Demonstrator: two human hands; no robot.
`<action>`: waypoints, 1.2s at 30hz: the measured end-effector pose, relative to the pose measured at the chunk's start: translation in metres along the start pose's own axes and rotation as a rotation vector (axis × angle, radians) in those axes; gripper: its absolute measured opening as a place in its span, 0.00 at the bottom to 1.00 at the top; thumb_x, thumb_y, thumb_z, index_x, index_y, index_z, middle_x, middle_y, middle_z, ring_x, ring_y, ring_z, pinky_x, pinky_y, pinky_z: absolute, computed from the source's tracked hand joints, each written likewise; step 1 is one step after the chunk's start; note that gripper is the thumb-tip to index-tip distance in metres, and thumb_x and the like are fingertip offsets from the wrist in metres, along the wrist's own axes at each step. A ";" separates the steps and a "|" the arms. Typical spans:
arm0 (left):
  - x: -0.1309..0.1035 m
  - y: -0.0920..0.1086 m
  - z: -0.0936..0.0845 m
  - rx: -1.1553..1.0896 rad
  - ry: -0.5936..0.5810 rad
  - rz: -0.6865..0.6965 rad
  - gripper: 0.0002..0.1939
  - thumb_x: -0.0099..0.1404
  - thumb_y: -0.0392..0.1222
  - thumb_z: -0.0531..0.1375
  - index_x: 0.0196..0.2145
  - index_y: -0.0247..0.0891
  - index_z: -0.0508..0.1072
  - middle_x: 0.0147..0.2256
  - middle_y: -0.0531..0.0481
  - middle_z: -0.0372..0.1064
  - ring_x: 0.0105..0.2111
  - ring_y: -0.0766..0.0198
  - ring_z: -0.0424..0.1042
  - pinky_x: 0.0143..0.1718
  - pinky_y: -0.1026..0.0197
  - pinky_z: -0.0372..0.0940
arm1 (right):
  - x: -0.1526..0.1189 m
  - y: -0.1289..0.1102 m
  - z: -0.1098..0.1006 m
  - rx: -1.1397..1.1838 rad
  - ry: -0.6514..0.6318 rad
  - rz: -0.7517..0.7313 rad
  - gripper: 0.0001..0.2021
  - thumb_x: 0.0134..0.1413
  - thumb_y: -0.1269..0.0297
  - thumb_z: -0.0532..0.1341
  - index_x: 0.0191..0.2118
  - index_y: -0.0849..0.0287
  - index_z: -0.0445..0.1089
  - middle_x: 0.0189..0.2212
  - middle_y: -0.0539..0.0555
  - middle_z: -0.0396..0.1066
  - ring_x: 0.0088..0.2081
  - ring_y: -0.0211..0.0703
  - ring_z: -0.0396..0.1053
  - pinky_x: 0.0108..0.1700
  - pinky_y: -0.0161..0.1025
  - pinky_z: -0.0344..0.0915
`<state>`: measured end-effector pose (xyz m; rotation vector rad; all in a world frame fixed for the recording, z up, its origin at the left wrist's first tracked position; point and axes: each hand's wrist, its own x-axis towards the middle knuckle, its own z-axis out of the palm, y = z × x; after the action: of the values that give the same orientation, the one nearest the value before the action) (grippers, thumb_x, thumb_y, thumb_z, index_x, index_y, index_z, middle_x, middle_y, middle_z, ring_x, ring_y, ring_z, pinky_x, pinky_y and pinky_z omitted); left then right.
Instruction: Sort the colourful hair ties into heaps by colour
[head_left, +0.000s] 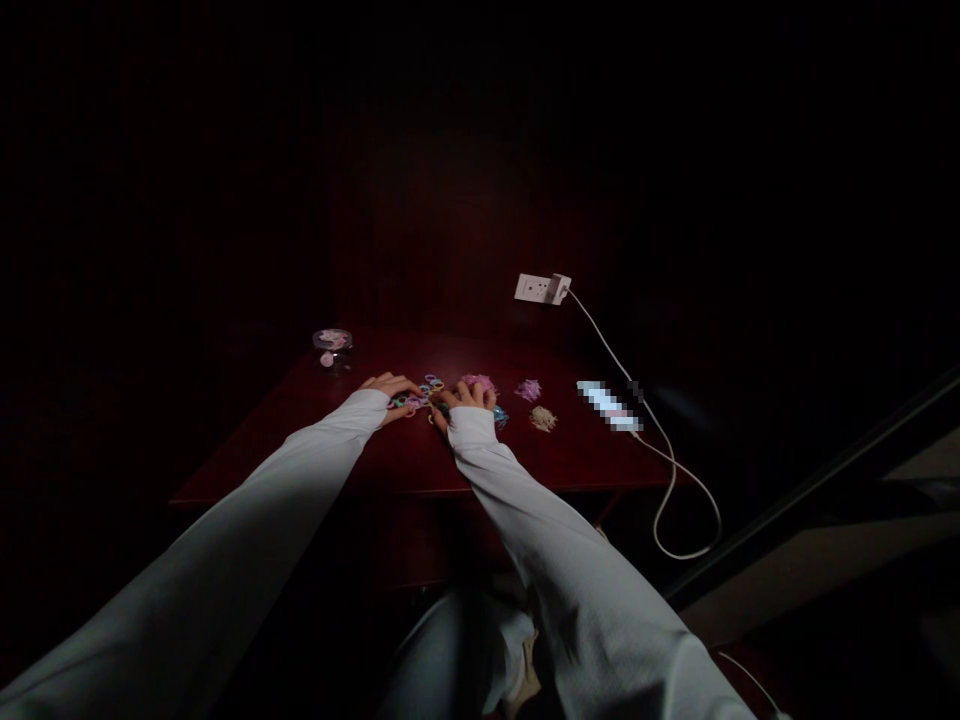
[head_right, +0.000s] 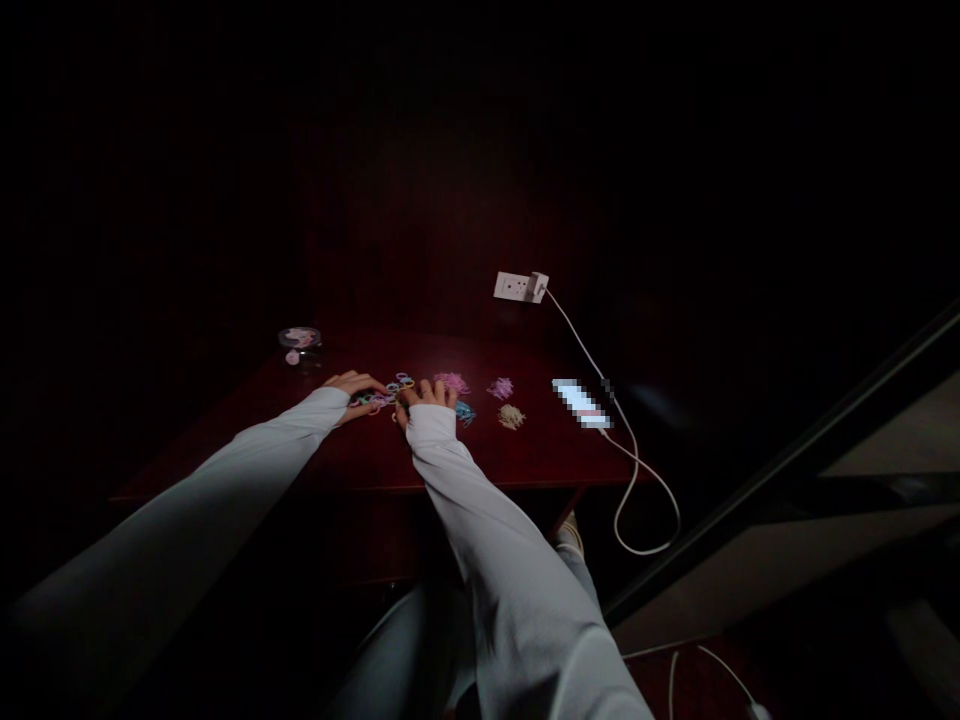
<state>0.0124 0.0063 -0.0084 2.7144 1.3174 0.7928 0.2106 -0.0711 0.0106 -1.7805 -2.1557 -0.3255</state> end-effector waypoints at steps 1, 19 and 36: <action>0.000 0.000 0.001 0.000 -0.001 0.001 0.16 0.64 0.48 0.59 0.48 0.48 0.77 0.47 0.50 0.77 0.45 0.57 0.70 0.44 0.59 0.61 | 0.001 0.000 0.000 0.007 -0.003 -0.003 0.17 0.66 0.53 0.55 0.56 0.45 0.71 0.57 0.54 0.66 0.57 0.54 0.54 0.59 0.51 0.44; -0.003 0.004 -0.005 -0.027 -0.022 0.000 0.15 0.65 0.51 0.58 0.46 0.47 0.77 0.45 0.49 0.76 0.46 0.56 0.70 0.46 0.57 0.60 | 0.017 0.002 0.005 0.057 -0.001 -0.016 0.15 0.67 0.51 0.54 0.46 0.47 0.77 0.53 0.52 0.70 0.56 0.52 0.55 0.55 0.47 0.46; -0.001 -0.007 -0.001 -0.042 -0.040 0.030 0.16 0.65 0.53 0.58 0.47 0.50 0.77 0.46 0.50 0.76 0.46 0.56 0.68 0.45 0.57 0.60 | 0.023 0.006 0.008 0.105 -0.031 0.011 0.15 0.65 0.46 0.56 0.46 0.39 0.78 0.50 0.52 0.71 0.53 0.51 0.56 0.52 0.47 0.47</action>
<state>0.0063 0.0101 -0.0098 2.7083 1.2410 0.7558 0.2121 -0.0464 0.0124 -1.7499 -2.1416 -0.1790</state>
